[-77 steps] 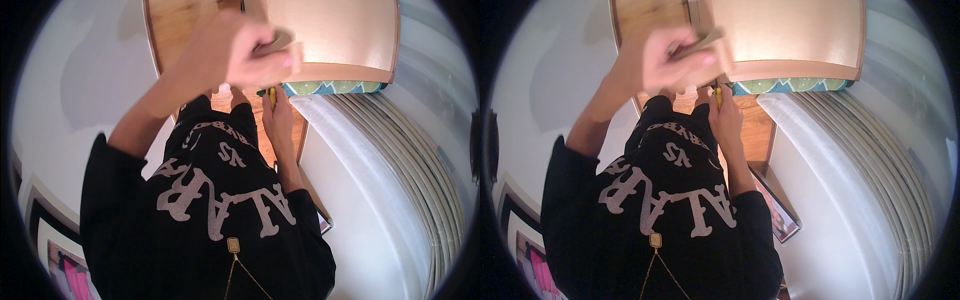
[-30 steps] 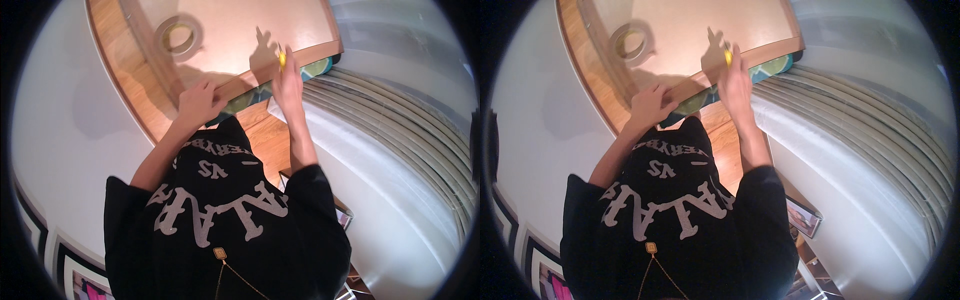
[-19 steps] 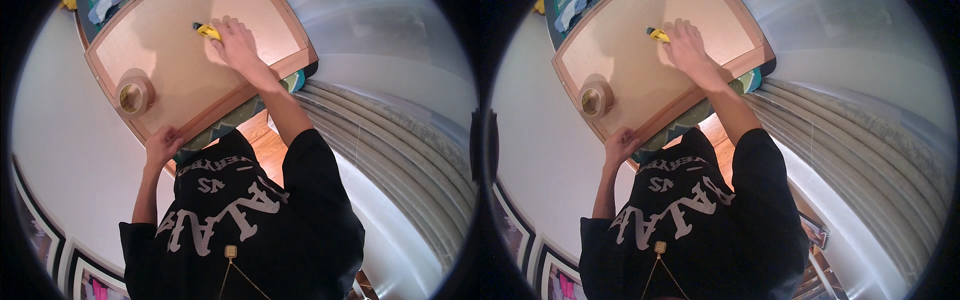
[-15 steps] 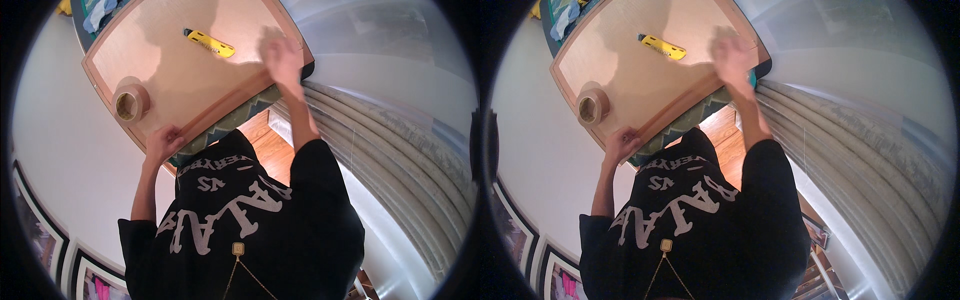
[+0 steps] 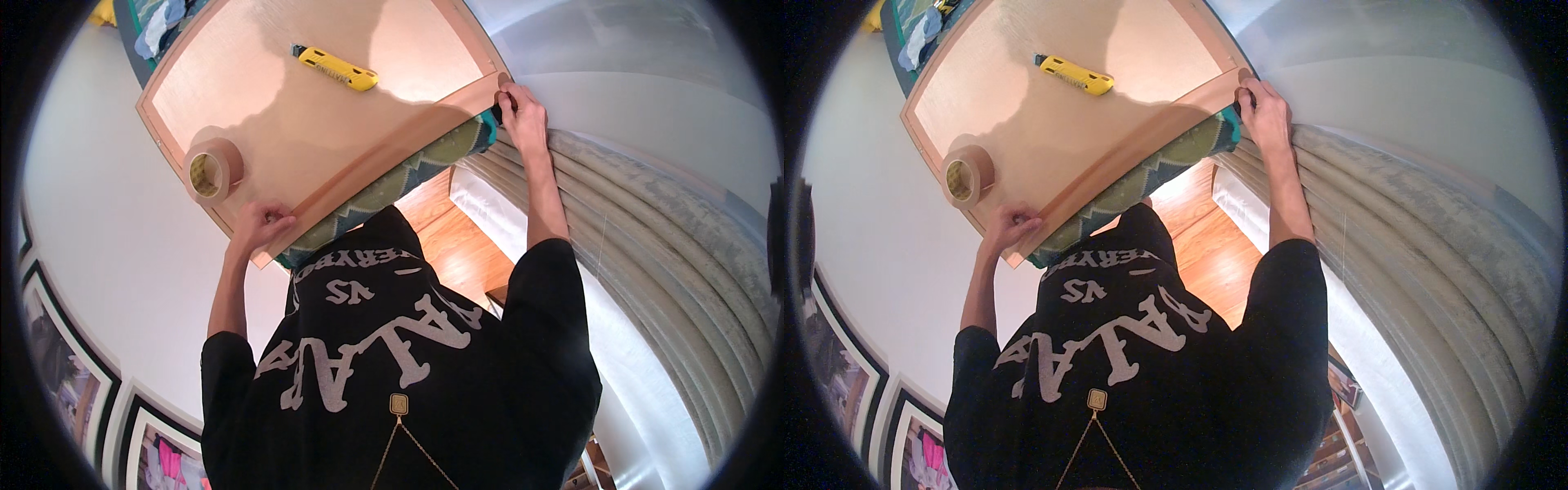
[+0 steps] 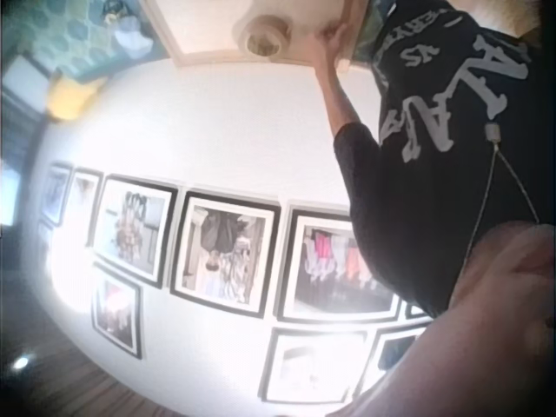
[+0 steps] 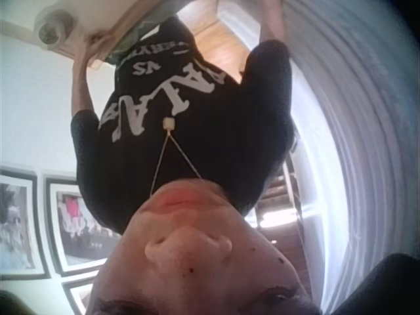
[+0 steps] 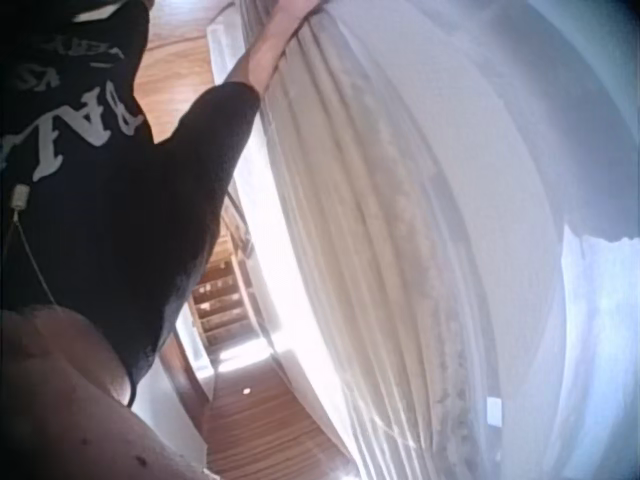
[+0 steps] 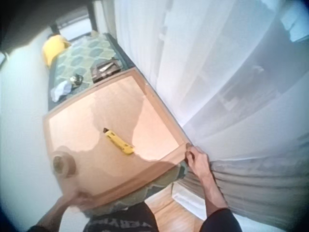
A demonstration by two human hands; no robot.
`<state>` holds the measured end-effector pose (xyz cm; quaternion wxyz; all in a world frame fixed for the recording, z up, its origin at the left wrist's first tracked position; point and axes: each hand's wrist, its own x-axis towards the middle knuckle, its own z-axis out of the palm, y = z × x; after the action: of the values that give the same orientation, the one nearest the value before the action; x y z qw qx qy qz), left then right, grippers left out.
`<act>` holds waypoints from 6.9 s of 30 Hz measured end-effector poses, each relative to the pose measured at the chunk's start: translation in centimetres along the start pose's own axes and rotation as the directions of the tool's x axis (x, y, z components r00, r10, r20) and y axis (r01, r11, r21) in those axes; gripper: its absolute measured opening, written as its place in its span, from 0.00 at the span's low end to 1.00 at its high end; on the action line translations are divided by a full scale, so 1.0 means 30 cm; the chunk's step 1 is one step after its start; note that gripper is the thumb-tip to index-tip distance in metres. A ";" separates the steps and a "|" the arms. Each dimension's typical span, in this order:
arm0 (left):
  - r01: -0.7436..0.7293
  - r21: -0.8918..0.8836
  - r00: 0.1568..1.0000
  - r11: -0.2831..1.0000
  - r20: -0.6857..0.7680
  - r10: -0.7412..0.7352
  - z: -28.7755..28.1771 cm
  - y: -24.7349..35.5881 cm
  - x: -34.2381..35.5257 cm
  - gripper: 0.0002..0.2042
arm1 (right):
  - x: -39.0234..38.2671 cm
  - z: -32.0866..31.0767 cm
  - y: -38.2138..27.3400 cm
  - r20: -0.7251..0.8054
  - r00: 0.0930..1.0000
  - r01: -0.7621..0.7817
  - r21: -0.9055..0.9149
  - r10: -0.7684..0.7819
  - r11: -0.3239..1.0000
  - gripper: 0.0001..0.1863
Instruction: The person applies brown packing tape to the edges of a wooden furniture piece using a utility knife to cut the tape and a blue cloth to smooth it. The person repeatedly measures, cuts, and presses tape along the frame edges.
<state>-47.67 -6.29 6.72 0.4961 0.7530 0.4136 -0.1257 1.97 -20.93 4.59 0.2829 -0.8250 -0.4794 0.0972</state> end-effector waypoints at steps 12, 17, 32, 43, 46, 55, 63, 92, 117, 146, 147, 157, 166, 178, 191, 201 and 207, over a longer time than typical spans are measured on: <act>-0.169 -0.010 0.985 0.986 0.038 0.170 -0.008 -0.038 0.028 0.12 | -0.456 0.370 -0.557 -0.030 0.988 0.142 -0.175 -0.150 0.974 0.16; -0.243 -0.119 0.966 0.963 0.060 0.252 0.010 -0.065 0.060 0.09 | -0.688 0.519 -0.901 -0.014 0.982 0.188 -0.101 -0.190 0.977 0.20; -0.320 -0.066 0.945 0.945 0.053 0.324 0.025 -0.089 0.098 0.11 | -1.061 0.677 -1.284 0.309 0.935 0.101 0.244 -0.176 0.964 0.16; -0.348 -0.011 0.937 0.937 0.020 0.348 0.014 -0.082 0.056 0.11 | -0.763 0.477 -0.755 0.177 0.938 0.342 -0.335 -0.298 0.878 0.32; -0.258 0.001 0.966 0.966 0.020 0.258 0.010 -0.003 0.025 0.11 | -0.603 0.323 -0.547 0.162 0.953 0.303 -0.533 -0.256 0.790 0.30; -0.288 0.068 0.956 0.955 -0.046 0.291 0.090 0.327 0.226 0.10 | 0.086 0.373 -0.604 -0.227 0.857 0.462 -0.059 -0.463 0.885 0.25; -0.204 0.076 0.979 0.976 0.021 0.203 0.097 0.359 0.294 0.10 | 0.165 0.377 -0.647 0.212 0.959 0.145 0.199 -0.187 0.969 0.25; -0.304 0.076 0.947 0.950 -0.087 0.310 0.221 0.787 0.731 0.11 | -0.057 -0.136 0.009 0.101 0.995 -0.016 -0.072 0.023 0.997 0.18; -0.252 -0.005 0.967 0.968 -0.043 0.251 0.216 0.785 0.730 0.13 | -0.125 -0.189 -0.001 0.115 0.993 -0.005 -0.084 0.014 0.996 0.18; -0.306 -0.086 0.947 0.948 -0.129 0.294 0.229 0.796 0.686 0.11 | 0.167 -0.024 0.065 0.013 0.981 0.191 -0.123 -0.191 0.974 0.34; -0.294 -0.090 0.952 0.951 -0.118 0.283 0.230 0.801 0.683 0.11 | 0.175 -0.024 0.068 0.016 0.978 0.209 -0.140 -0.209 0.968 0.34; -0.435 -0.027 0.897 0.900 -0.103 0.431 0.251 0.801 0.654 0.10 | 0.243 -0.018 0.048 0.057 0.998 0.001 -0.218 0.012 0.976 0.33; -0.173 0.426 0.969 0.888 -0.089 0.231 0.268 0.678 0.437 0.14 | 0.219 -0.159 -0.121 0.143 0.956 -0.278 0.177 0.255 0.944 0.27; -0.118 0.571 0.972 0.812 -0.101 0.212 0.271 0.471 0.274 0.13 | 0.312 0.331 -0.504 0.134 0.931 0.349 -0.063 -0.339 0.935 0.33; 0.020 -0.016 0.485 1.000 -0.874 -0.023 -0.704 -0.157 0.167 0.27 | 0.213 0.499 -0.833 -0.075 0.944 0.319 -0.045 -0.322 0.947 0.31; -0.032 0.700 0.209 0.714 -0.693 0.690 -1.297 -0.229 0.729 0.10 | -0.233 0.501 -1.334 -0.012 0.995 -0.076 0.548 0.099 0.833 0.19; -0.727 0.010 0.629 0.687 -0.392 0.671 -0.927 0.159 0.348 0.09 | -0.168 0.384 -1.465 -0.473 0.825 0.083 0.642 0.309 0.763 0.27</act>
<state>-43.71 21.78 16.75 0.4744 0.8244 0.1809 0.2503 -37.99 -4.19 19.21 0.6645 -0.6994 -0.2615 0.0288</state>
